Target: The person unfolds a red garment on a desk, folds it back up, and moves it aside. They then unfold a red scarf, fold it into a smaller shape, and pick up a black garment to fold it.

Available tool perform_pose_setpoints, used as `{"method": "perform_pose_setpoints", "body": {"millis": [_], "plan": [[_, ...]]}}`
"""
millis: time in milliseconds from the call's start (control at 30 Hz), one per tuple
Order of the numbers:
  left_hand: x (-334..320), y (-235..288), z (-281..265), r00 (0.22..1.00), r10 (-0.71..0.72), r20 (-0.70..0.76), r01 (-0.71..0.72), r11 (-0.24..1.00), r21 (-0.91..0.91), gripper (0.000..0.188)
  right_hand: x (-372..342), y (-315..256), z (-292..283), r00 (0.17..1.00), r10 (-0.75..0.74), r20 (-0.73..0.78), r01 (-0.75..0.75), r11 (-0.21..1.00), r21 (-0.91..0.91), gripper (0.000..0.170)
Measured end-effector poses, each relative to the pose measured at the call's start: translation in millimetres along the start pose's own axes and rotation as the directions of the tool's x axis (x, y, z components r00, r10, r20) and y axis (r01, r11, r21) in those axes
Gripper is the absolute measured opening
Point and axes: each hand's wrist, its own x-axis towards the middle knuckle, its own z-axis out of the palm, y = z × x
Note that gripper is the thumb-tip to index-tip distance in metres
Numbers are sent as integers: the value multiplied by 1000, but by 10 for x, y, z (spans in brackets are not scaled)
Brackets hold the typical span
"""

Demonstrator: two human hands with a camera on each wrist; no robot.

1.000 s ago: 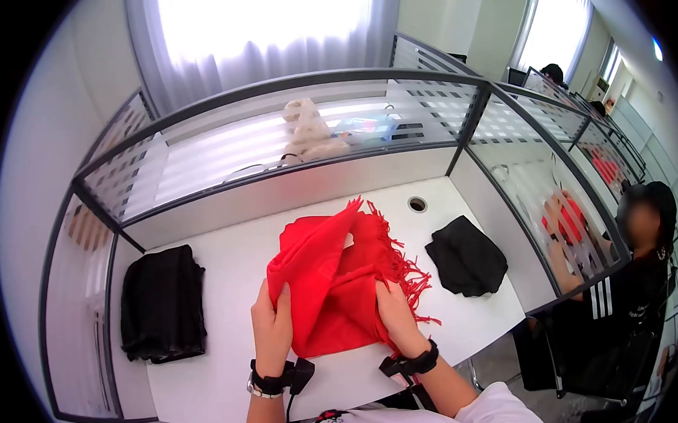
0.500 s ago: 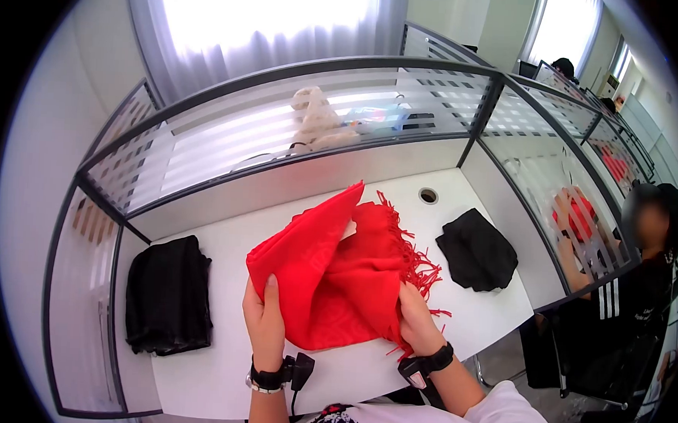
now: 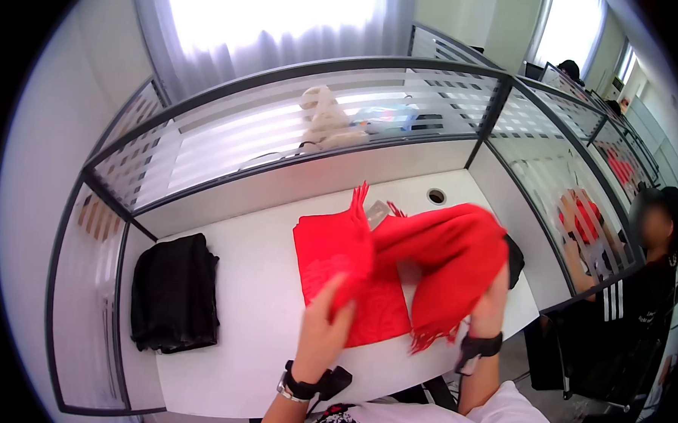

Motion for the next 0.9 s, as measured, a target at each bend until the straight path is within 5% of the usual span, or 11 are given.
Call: {"method": "perform_pose_setpoints", "body": {"millis": [33,100,167,233,400,467,500,567,633,700,900], "plan": [[-19,-12,63,985,95,142,-102,994,44,36,-91,-198,-1,948,-318,17,252,718,-649,51],[-58,-166,71,866,139,480,-232,963,139,36,-89,-506,-144,899,-437,-2,276,571,-773,60],[-38,-278,27,824,92,560,-234,954,188,37,-160,-751,-331,862,-507,-22,285,520,-805,60],[-48,-336,-44,965,43,260,-111,961,254,35,-247,-837,-652,842,-485,-236,262,750,-607,58],[-60,-646,-233,996,-37,-87,82,801,593,50,-492,-1054,-671,735,-601,-314,275,688,-672,60],[-51,-734,-246,925,-380,27,364,902,232,70,-483,-1109,-575,733,-621,-279,294,658,-693,61],[-50,-708,-220,925,-379,27,363,902,233,70,-498,-1084,-609,732,-621,-280,294,659,-692,61],[-66,-634,-142,883,-463,81,470,868,-160,85,-552,-1033,-737,694,-698,-176,318,517,-795,70],[-60,-773,-94,881,-458,121,473,841,-263,90,-551,-1098,-814,738,-675,19,438,458,-774,78],[-26,-725,-62,939,-315,137,343,848,-405,86,-561,-1166,-787,812,-584,18,413,551,-725,78],[-70,-335,-448,942,-315,114,317,731,-604,63,-367,-1377,-593,943,-334,-16,267,782,-564,78]]}}
